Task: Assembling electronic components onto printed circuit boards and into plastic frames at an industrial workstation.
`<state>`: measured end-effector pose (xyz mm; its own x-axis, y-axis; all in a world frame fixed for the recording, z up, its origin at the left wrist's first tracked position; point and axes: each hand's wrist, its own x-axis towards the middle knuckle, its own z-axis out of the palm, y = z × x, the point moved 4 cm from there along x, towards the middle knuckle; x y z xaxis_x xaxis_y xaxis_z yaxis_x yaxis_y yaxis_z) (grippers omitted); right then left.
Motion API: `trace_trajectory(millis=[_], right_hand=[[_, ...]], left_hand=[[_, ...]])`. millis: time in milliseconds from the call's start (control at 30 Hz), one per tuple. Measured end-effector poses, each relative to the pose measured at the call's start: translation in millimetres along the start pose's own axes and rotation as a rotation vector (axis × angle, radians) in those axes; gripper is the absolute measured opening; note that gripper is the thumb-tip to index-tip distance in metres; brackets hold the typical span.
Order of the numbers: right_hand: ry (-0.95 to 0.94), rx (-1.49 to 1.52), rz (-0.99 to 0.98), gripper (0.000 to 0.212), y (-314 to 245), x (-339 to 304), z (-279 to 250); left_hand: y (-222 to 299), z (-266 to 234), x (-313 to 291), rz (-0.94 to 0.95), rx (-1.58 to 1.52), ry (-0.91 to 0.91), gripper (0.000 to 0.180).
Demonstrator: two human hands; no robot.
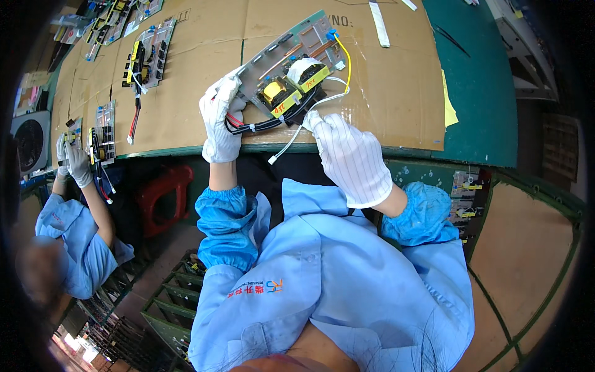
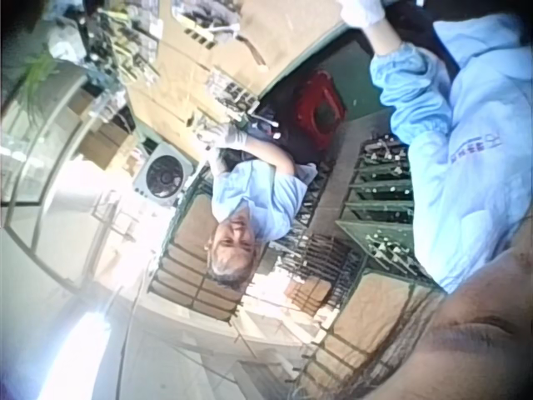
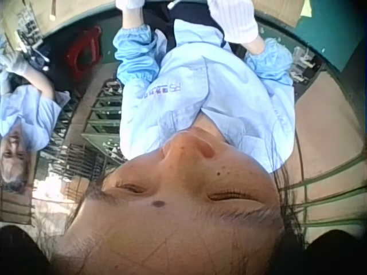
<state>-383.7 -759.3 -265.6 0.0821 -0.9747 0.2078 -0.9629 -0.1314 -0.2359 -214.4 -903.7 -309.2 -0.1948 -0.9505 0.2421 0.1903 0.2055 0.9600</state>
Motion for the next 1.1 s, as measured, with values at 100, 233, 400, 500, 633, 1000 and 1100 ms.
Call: trace_trajectory(millis=[100,233,400,500,633,1000,1100], right_hand=[[0.037,0.004,-0.02,0.023,0.9,-2.2,1.2],[0.028,0.017,-0.019,0.023,0.6,-2.7,2.2],[0.038,0.011,-0.033,0.024,3.6,-4.2,4.5],[0.035,0.011,-0.043,0.026,4.1,-2.9,5.2],[0.044,-0.003,-0.051,0.03,2.1,-1.3,4.2],[0.089,-0.008,-0.125,0.038,1.5,-0.7,8.3],[0.079,-0.038,-0.09,0.034,3.0,1.5,7.2]], left_hand=[[-4.8,-5.4,0.4,-0.107,-0.019,-0.004,0.027],[-7.1,-6.4,-0.8,-0.191,-0.047,0.018,0.033],[-5.5,-6.0,-0.1,-0.214,-0.105,0.009,0.036],[-7.2,-6.5,0.9,-0.227,-0.114,-0.019,0.033],[-10.1,-9.1,-3.7,-0.017,0.017,-0.04,0.025],[-6.9,-3.1,-2.4,-0.001,-0.046,0.028,0.035],[-4.5,-4.1,-2.3,-0.153,-0.155,-0.009,0.027]])
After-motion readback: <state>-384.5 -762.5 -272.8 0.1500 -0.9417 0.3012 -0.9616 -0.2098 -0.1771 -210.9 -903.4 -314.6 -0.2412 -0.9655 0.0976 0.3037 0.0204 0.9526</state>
